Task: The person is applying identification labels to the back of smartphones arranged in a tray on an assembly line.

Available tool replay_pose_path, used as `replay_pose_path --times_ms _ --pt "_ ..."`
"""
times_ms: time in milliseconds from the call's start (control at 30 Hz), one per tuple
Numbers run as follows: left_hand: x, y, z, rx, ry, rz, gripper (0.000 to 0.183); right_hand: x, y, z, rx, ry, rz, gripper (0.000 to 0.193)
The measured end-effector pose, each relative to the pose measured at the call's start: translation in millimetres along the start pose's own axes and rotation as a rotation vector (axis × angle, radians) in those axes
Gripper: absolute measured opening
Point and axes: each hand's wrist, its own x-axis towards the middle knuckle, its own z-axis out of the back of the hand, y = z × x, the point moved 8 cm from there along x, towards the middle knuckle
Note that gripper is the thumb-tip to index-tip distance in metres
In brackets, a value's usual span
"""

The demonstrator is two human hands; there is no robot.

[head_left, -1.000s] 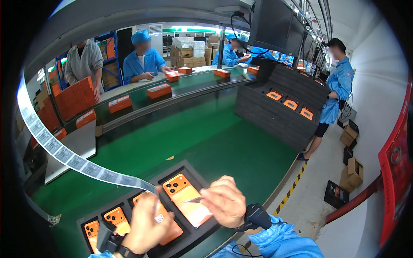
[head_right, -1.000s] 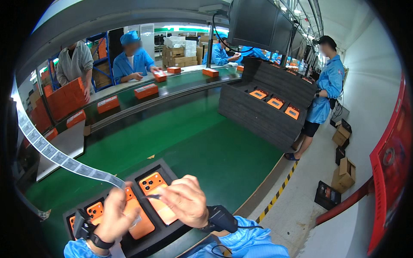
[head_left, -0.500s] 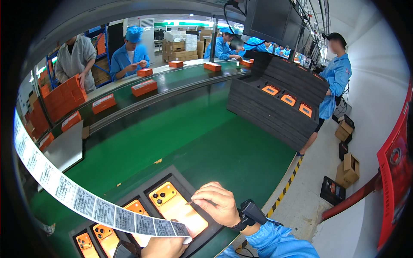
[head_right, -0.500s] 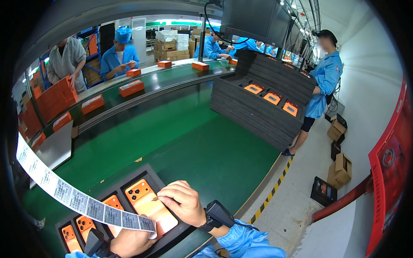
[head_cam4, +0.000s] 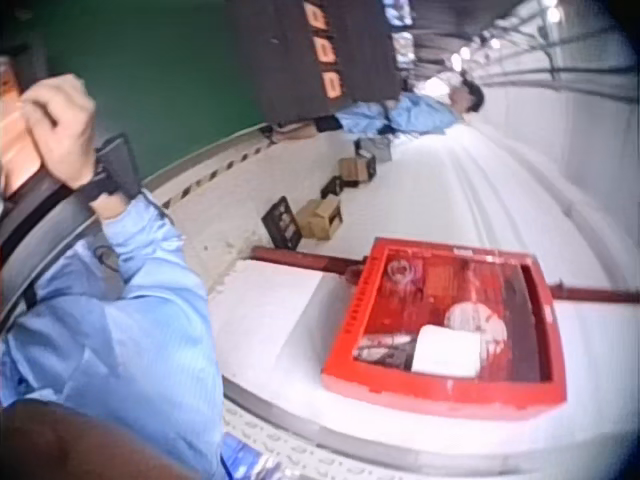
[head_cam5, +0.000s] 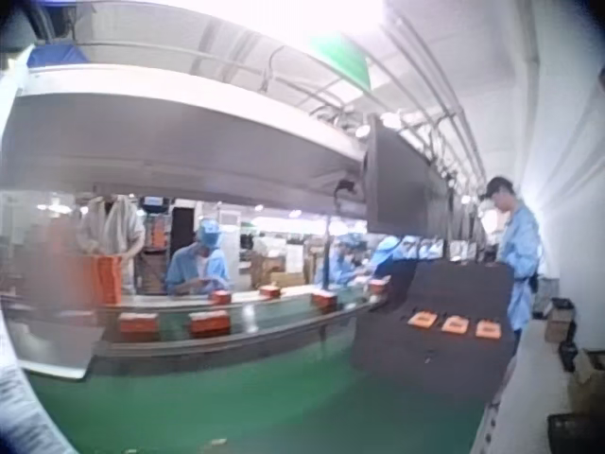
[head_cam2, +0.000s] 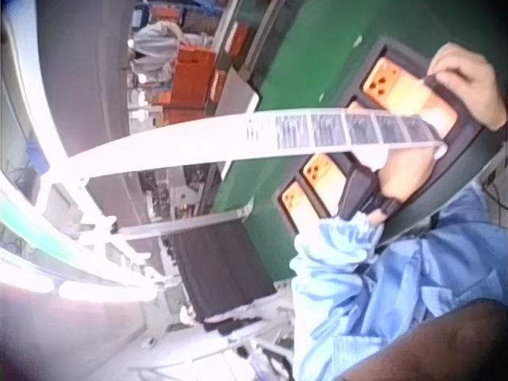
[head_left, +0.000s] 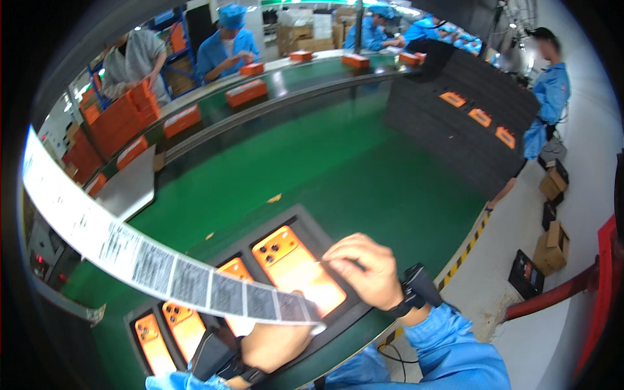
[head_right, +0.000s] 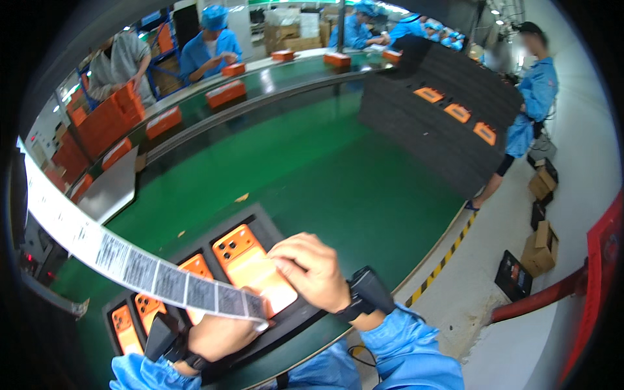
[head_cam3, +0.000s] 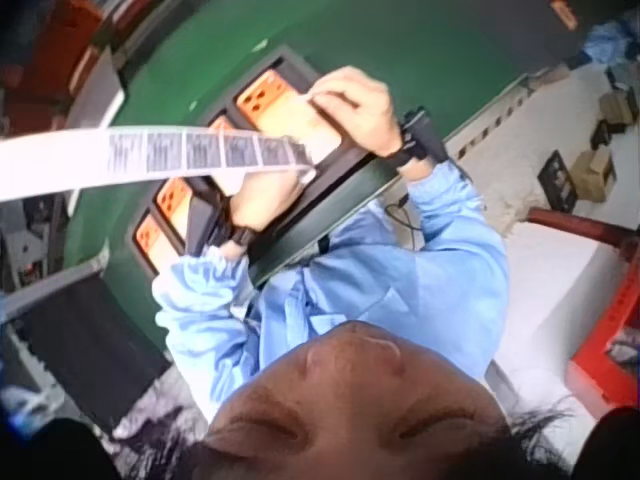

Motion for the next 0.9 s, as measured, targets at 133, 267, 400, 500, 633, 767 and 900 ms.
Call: replay_pose_path --times_ms 133,267,400,500,633,767,900 --pt "5 0 0 -0.048 -0.038 0.027 0.011 -2 -8 -2 0.094 -0.064 -0.025 0.006" --pt "2 -8 9 0.001 0.02 -0.006 0.01 -2 -6 -7 0.119 -0.076 -0.018 0.006" --pt "-5 -16 11 0.157 0.12 0.093 0.015 0 0 -12 0.14 -0.054 -0.025 0.007" --pt "4 -6 17 -0.038 0.152 0.096 0.015 -5 -13 -5 0.153 -0.063 -0.086 0.006" --pt "13 27 35 -0.312 0.111 0.184 0.014 -12 -34 -5 0.288 -0.089 -0.261 0.009" --pt "27 64 44 -0.125 -0.334 0.088 0.018 -15 -44 -10 0.471 -0.06 -0.372 0.01" --pt "36 116 54 -0.379 -0.567 0.343 0.008 -5 -36 -25 0.404 0.253 -0.3 0.008"
